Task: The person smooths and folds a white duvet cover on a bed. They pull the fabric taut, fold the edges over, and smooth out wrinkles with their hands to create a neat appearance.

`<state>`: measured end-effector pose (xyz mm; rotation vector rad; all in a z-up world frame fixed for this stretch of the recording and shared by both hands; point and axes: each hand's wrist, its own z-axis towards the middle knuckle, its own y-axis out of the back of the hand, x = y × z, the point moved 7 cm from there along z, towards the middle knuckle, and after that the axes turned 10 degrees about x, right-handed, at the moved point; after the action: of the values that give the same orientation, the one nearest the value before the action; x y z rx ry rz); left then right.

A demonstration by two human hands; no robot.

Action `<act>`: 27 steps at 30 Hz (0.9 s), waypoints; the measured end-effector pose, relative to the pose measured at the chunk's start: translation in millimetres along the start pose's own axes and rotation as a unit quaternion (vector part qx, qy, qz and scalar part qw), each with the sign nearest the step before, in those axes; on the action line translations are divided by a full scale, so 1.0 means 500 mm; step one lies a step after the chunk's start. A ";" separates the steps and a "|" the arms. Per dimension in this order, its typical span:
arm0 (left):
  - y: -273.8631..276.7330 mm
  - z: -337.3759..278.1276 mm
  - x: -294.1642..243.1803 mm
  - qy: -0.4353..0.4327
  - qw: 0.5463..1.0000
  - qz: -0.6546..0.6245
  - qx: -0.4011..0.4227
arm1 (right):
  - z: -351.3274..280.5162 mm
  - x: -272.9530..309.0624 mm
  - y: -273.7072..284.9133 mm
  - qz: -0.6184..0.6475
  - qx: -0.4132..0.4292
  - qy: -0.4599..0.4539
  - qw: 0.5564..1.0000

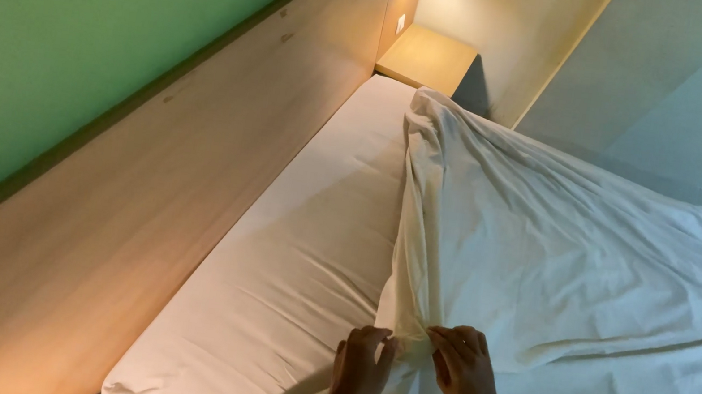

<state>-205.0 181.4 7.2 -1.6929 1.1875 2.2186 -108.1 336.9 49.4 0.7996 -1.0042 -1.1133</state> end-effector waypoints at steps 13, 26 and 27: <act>-0.161 0.048 0.121 0.178 0.906 -0.305 0.232 | -0.040 0.024 -0.031 0.017 0.016 -0.014 1.000; 0.089 -0.019 0.033 -0.013 0.994 0.061 -0.085 | 0.005 0.059 -0.121 0.052 0.034 -0.023 0.998; 0.106 -0.031 -0.007 -0.080 0.994 0.000 -0.071 | 0.009 0.062 -0.124 0.059 0.037 -0.021 0.997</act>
<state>-218.8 136.4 36.0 -1.5266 1.0147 2.4387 -129.3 290.2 2.4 0.7689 -1.1188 -1.0004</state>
